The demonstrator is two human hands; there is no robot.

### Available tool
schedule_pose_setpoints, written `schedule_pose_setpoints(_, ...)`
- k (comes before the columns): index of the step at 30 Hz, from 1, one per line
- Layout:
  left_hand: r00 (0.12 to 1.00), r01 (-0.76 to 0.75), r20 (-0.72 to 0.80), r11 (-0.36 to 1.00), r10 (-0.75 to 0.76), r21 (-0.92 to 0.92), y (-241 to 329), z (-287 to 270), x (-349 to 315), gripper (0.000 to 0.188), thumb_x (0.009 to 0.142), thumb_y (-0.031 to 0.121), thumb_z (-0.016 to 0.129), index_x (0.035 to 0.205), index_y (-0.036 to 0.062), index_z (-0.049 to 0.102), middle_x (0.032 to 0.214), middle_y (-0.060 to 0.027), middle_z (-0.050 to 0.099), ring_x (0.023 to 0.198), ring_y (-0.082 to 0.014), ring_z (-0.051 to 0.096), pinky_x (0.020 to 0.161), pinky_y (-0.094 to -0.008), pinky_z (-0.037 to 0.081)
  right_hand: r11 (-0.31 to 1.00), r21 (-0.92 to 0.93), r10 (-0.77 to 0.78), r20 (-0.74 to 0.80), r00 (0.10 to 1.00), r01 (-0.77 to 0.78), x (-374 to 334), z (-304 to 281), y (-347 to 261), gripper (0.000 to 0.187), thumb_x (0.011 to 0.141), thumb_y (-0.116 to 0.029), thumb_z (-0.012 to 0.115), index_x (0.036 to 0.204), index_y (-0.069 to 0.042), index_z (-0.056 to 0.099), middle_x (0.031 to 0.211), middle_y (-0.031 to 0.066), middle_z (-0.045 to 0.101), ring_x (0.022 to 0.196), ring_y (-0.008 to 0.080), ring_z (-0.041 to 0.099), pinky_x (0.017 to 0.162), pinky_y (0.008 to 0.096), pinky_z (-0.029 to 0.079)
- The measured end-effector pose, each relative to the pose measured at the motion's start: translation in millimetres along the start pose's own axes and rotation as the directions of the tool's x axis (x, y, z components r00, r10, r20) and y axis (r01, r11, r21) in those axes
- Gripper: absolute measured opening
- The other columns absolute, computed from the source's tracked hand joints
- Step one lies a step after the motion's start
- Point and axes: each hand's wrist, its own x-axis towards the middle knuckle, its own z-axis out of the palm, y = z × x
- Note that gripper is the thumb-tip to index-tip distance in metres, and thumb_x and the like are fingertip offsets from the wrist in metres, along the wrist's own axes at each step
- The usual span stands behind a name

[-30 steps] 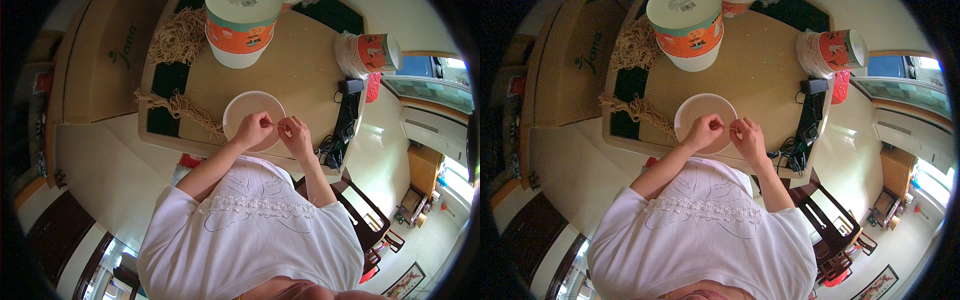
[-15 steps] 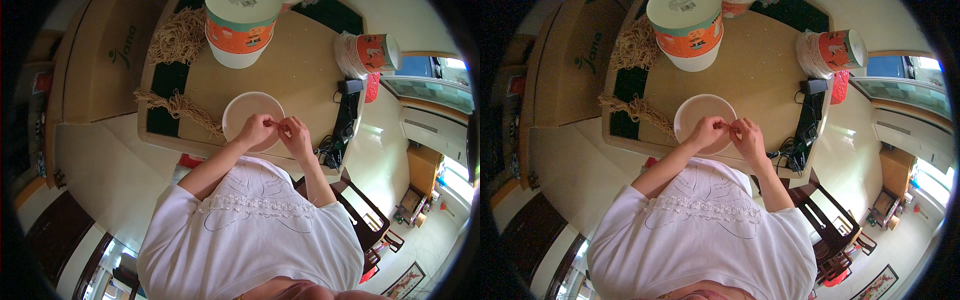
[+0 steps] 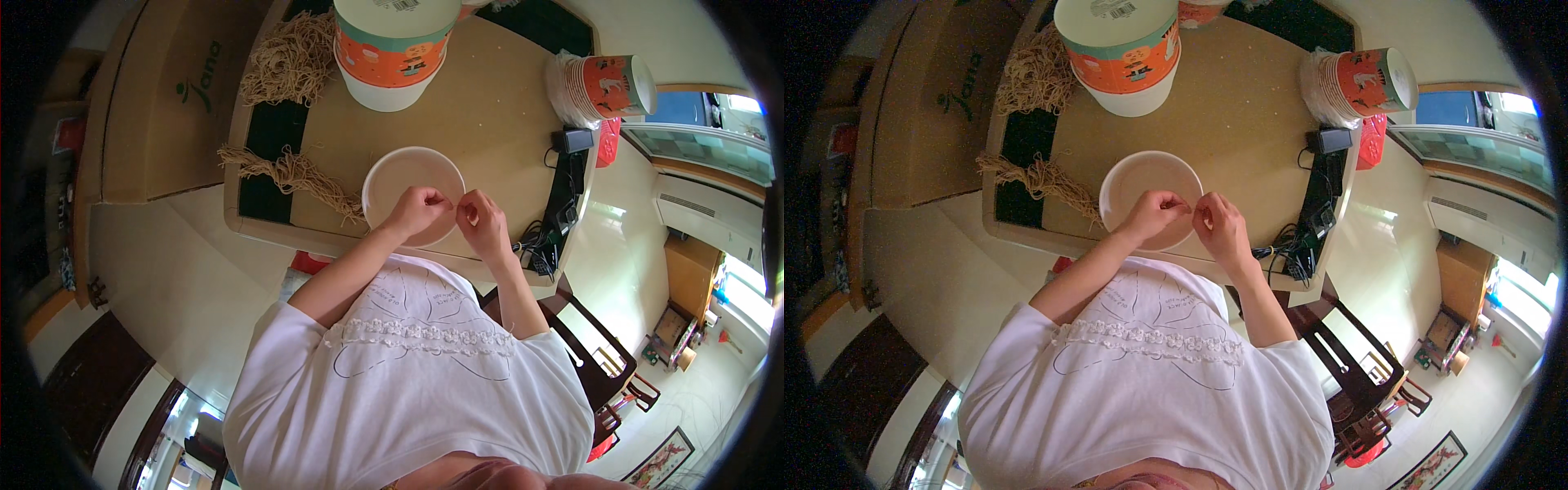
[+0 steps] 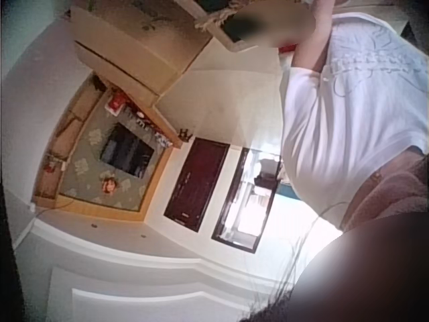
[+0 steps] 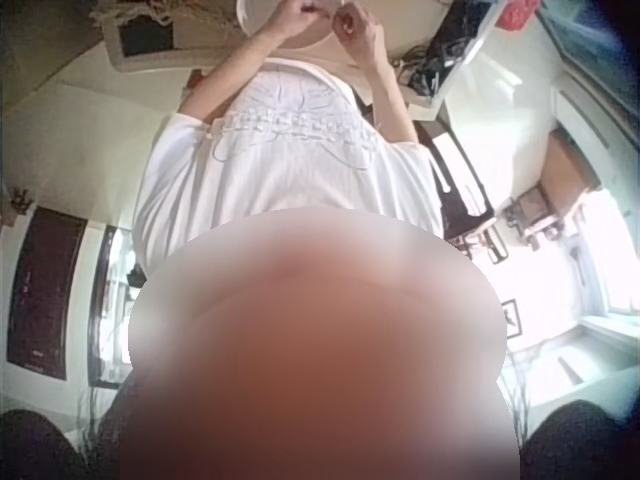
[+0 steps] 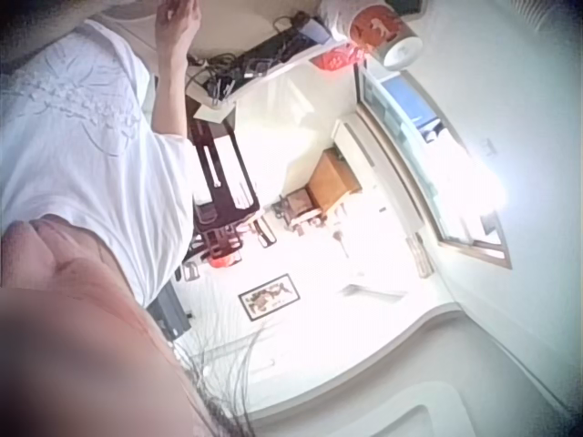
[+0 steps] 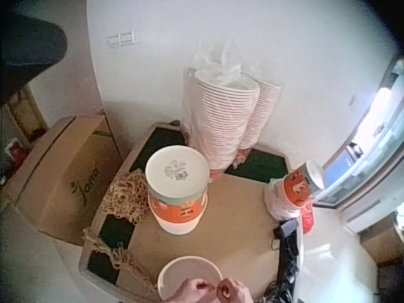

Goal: Threading fiber string through pre-punched holes in paper bowls or buckets as part of a packaging process.

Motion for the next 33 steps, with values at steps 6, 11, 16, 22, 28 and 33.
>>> schedule_pose_setpoints(6, 0.995, 0.028, 0.096, 0.991, -0.015, -0.134, 5, -5, -5, 0.013, 0.081, 0.011, 0.067, 0.088, 0.0002, 0.069, 0.081, -0.0054, 0.069, 0.075, -0.0095, 0.061, 0.071, -0.0251, 0.049, 0.998, -0.064, -0.009, 0.047, 0.999, 0.012, 1, -4, -4, 0.012, 0.075, -0.006, 0.063, 0.086, -0.005, 0.057, 0.078, 0.0117, 0.058, 0.069, 0.0275, 0.058, 0.065, 0.0376, 0.048)
schedule_pose_setpoints(11, 0.993, 0.017, 0.114, 0.989, 0.0, -0.144, 3, -5, -5, 0.013, 0.082, 0.011, 0.067, 0.088, 0.0002, 0.069, 0.081, -0.0053, 0.069, 0.076, -0.0092, 0.061, 0.071, -0.0246, 0.049, 0.994, -0.108, 0.011, 0.077, 0.997, -0.002, 1, -3, -1, 0.009, 0.076, -0.008, 0.062, 0.083, -0.006, 0.059, 0.076, 0.0102, 0.057, 0.069, 0.0286, 0.057, 0.067, 0.0378, 0.046)
schedule_pose_setpoints(16, 0.994, 0.026, 0.111, 0.996, -0.016, -0.088, 9, -5, -6, 0.012, 0.084, 0.009, 0.066, 0.092, 0.001, 0.068, 0.082, -0.003, 0.068, 0.077, -0.0065, 0.059, 0.07, -0.0226, 0.047, 0.993, -0.114, 0.01, 0.072, 0.997, -0.001, 0, -3, -1, 0.007, 0.076, -0.007, 0.062, 0.082, -0.006, 0.059, 0.075, 0.0099, 0.057, 0.069, 0.0285, 0.057, 0.066, 0.0379, 0.046)
schedule_pose_setpoints(22, 0.994, -0.033, 0.11, 0.997, 0.025, 0.067, 16, -7, -7, 0.01, 0.083, 0.008, 0.066, 0.09, 0.0019, 0.068, 0.08, -0.0017, 0.067, 0.073, -0.0065, 0.059, 0.067, -0.0231, 0.048, 0.991, -0.131, -0.008, 0.065, 0.998, 0.016, 0, -3, 0, 0.007, 0.076, -0.007, 0.062, 0.081, -0.006, 0.058, 0.073, 0.0096, 0.056, 0.069, 0.0281, 0.057, 0.065, 0.0377, 0.046)
schedule_pose_setpoints(28, 0.994, -0.111, 0.018, 0.994, 0.111, -0.022, 2, -1, -5, 0.011, 0.08, 0.011, 0.069, 0.086, 0.0027, 0.069, 0.076, -0.0051, 0.068, 0.07, -0.0096, 0.061, 0.066, -0.0251, 0.049, 0.998, -0.067, 0.0, 0.017, 1.0, 0.001, 1, -4, -7, 0.009, 0.075, -0.007, 0.063, 0.083, -0.006, 0.059, 0.075, 0.0104, 0.056, 0.071, 0.0287, 0.057, 0.065, 0.0383, 0.047)
schedule_pose_setpoints(33, 0.998, -0.038, 0.056, 0.998, 0.04, -0.046, 1, -3, -4, 0.012, 0.08, 0.013, 0.069, 0.086, 0.0019, 0.069, 0.077, -0.0054, 0.068, 0.071, -0.0097, 0.061, 0.067, -0.0253, 0.05, 0.995, -0.097, -0.016, 0.024, 1.0, 0.018, -2, -6, -4, 0.011, 0.074, -0.007, 0.065, 0.083, -0.006, 0.06, 0.078, 0.011, 0.057, 0.072, 0.0286, 0.058, 0.066, 0.0383, 0.047)
